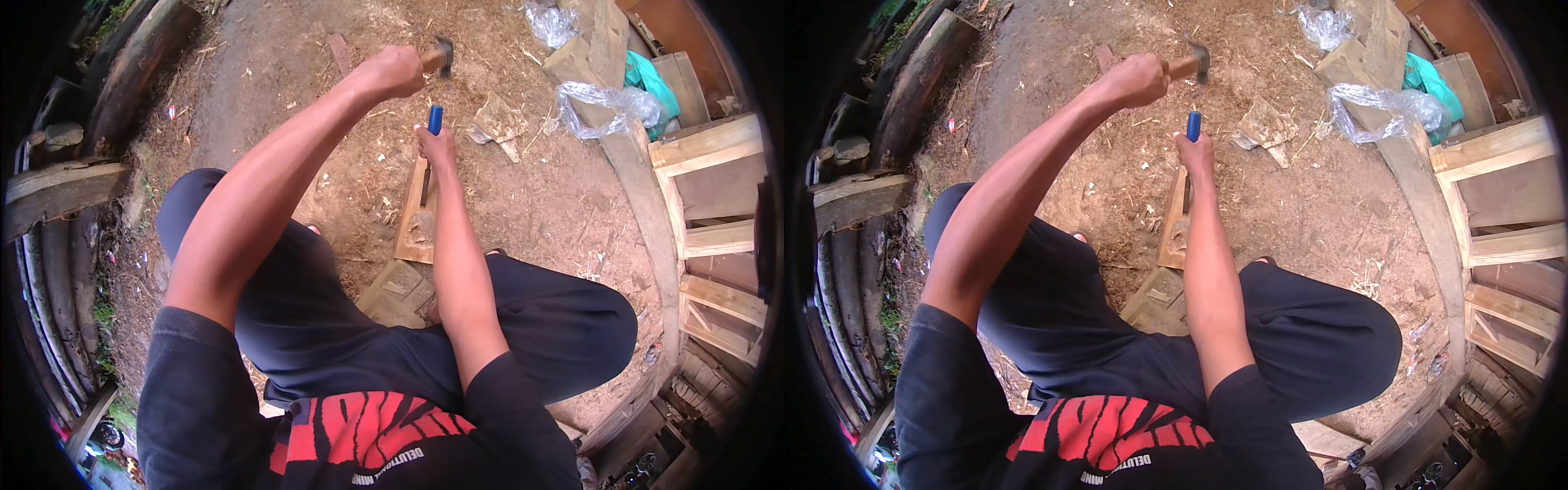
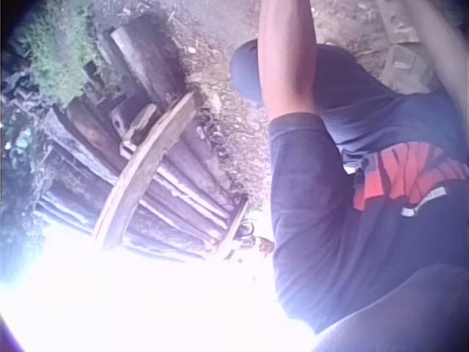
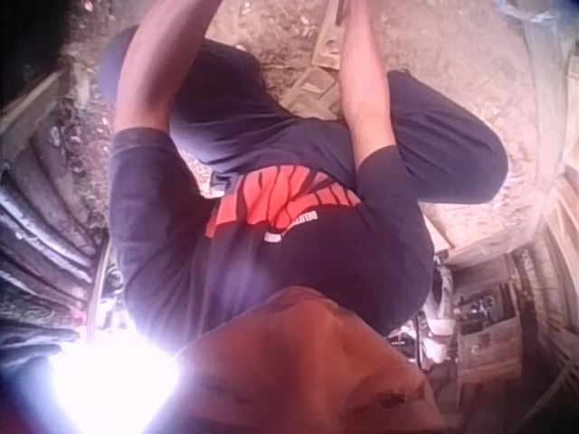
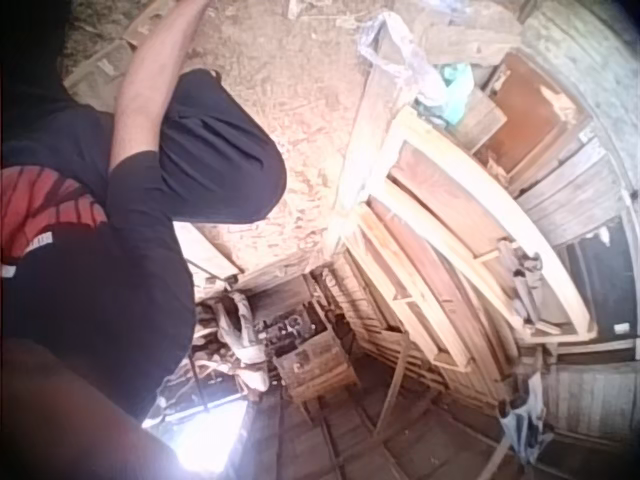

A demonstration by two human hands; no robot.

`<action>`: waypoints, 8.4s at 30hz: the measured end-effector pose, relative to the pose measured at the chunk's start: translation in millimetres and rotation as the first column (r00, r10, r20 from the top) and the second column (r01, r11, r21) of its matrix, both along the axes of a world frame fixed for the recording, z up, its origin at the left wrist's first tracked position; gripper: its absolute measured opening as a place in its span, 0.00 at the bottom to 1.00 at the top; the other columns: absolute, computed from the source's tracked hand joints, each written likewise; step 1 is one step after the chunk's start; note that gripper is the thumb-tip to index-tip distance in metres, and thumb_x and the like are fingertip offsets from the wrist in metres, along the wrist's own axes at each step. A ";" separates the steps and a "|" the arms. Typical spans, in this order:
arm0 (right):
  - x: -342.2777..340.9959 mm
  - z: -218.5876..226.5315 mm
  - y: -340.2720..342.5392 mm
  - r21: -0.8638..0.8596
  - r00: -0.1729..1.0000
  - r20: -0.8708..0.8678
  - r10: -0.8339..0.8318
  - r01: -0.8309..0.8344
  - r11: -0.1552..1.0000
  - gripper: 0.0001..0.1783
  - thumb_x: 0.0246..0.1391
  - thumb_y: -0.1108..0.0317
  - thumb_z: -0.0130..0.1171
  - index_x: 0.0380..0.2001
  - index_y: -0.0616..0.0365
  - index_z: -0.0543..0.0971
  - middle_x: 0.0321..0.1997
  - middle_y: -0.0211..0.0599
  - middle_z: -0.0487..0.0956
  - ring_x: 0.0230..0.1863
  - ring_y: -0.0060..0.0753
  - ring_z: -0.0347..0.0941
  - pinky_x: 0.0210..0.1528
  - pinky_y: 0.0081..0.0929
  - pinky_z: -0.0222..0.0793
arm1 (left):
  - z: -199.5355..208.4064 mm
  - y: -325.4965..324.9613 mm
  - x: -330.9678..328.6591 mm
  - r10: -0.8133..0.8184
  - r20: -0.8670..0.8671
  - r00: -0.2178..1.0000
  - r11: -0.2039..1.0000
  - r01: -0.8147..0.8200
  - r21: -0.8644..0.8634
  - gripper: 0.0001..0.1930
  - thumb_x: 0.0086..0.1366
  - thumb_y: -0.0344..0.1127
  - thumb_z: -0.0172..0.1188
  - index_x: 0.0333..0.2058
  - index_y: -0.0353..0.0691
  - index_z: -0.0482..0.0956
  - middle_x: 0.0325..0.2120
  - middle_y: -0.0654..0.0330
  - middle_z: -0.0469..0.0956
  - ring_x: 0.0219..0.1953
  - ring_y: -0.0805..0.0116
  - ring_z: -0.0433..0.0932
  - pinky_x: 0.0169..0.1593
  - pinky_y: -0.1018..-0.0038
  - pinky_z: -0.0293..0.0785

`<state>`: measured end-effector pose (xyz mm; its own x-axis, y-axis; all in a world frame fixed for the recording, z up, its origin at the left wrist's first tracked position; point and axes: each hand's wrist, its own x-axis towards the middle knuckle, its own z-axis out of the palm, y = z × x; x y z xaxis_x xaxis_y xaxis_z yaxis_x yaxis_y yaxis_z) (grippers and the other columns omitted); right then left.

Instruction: The person sits on the ground and uses a hammer and chisel to carve a small piece of wood. They repeatedly strike the chisel to remove wood shavings and shape the piece.

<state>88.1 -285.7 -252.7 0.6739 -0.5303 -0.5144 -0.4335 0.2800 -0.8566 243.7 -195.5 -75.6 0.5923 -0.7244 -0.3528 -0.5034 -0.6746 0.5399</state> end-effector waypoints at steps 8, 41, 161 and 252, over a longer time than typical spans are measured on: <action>-0.7 0.1 1.0 -0.043 0.999 -0.051 0.007 -0.009 0.999 0.08 0.52 0.69 0.63 0.27 0.59 0.74 0.17 0.23 0.68 0.14 0.16 0.61 0.15 0.19 0.54 | 7.9 -2.9 -3.7 -0.082 -0.082 0.993 0.987 0.093 0.134 0.17 0.64 0.32 0.45 0.41 0.30 0.80 0.24 0.49 0.80 0.22 0.63 0.80 0.25 0.65 0.77; 0.7 -1.8 4.1 -0.029 0.999 -0.038 0.022 -0.023 0.999 0.08 0.52 0.69 0.63 0.27 0.58 0.74 0.16 0.22 0.68 0.13 0.15 0.61 0.15 0.18 0.53 | 23.2 4.5 1.8 -0.136 -0.129 0.982 0.949 0.166 0.268 0.16 0.65 0.33 0.46 0.39 0.27 0.80 0.20 0.51 0.79 0.17 0.65 0.77 0.21 0.66 0.74; -10.4 -7.6 -5.7 0.059 0.999 0.023 -0.043 0.042 0.997 0.11 0.53 0.67 0.66 0.27 0.57 0.72 0.19 0.23 0.70 0.14 0.13 0.58 0.16 0.16 0.52 | 18.2 -8.5 -16.0 -0.038 -0.165 0.986 0.990 0.060 0.131 0.14 0.67 0.32 0.45 0.34 0.32 0.80 0.26 0.54 0.79 0.22 0.69 0.74 0.25 0.70 0.71; -128.9 73.9 19.5 -0.095 0.842 0.289 -0.456 0.499 0.862 0.10 0.57 0.66 0.62 0.32 0.63 0.76 0.17 0.29 0.73 0.18 0.20 0.71 0.22 0.19 0.67 | -94.9 34.6 -134.8 0.154 -0.379 0.913 0.985 -0.109 0.135 0.15 0.56 0.31 0.52 0.36 0.25 0.81 0.32 0.39 0.81 0.34 0.51 0.83 0.36 0.61 0.78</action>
<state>-40.8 -266.2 -178.8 0.4087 -0.8792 -0.2450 -0.0493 0.2468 -0.9678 108.8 -161.0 -170.5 0.4807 -0.5934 -0.6456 -0.1728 -0.7859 0.5937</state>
